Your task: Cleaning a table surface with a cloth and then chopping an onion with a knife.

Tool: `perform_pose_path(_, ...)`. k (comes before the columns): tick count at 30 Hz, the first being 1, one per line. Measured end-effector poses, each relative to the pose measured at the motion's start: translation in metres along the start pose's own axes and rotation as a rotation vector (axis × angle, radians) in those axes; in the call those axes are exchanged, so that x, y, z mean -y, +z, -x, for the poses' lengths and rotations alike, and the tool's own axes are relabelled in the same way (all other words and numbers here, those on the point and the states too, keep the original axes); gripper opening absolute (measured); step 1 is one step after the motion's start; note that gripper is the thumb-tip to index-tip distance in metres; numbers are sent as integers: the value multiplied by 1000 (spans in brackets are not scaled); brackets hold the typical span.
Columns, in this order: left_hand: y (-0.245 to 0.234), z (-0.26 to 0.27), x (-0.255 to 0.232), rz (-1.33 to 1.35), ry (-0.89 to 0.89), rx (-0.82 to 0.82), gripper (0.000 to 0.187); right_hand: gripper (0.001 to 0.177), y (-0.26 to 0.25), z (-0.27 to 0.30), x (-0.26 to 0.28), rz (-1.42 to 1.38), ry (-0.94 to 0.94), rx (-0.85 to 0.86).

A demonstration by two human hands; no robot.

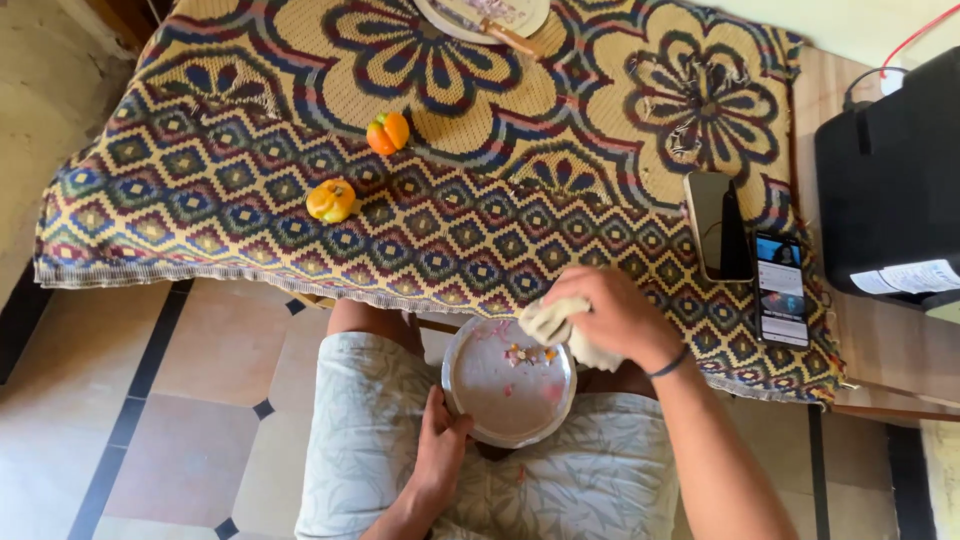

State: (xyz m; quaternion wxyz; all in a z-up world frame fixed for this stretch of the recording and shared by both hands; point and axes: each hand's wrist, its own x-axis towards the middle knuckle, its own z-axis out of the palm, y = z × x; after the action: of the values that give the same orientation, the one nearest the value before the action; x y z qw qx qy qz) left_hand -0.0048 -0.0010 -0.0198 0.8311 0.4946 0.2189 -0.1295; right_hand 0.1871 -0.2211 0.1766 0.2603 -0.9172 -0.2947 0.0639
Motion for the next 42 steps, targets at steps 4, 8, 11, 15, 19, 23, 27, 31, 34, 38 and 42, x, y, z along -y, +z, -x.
perform_pose_path(4, 9, 9, -19, 49, -83, -8, 39, 36, -21, -65, -13, -195, 261, -237)
perform_pose_path(8, 4, 2, -1, 3, -61, -13, 41, 41, -23, -163, -56, -102, 482, -580)
perform_pose_path(11, 8, 3, -7, 70, -63, -33, 46, 43, 27, -205, -128, -40, 503, -565)
perform_pose_path(15, 5, -3, -3, 53, -57, -43, 44, 39, 34, -183, -72, 89, 340, -587)
perform_pose_path(19, -1, -6, 6, -22, -30, -22, 43, 40, 32, -126, -21, -20, 160, -315)
perform_pose_path(23, 14, 7, -23, -7, -93, -49, 42, 45, 35, -69, 18, 5, 46, -241)
perform_pose_path(27, 5, 2, -11, -14, -84, -39, 36, 38, 40, -18, 38, -8, -53, -228)
perform_pose_path(31, 10, 8, -26, -18, -90, -22, 33, 44, 20, 20, 72, -97, -3, -57)
perform_pose_path(34, 15, 14, -38, -29, -117, -31, 33, 43, 14, 41, 49, -165, -8, -107)
perform_pose_path(38, 10, 7, -26, -36, -129, -38, 27, 38, -1, 40, -1, -120, 422, -516)
perform_pose_path(42, 3, 0, -10, -60, -51, -23, 29, 36, 3, 37, -5, 296, 689, -787)
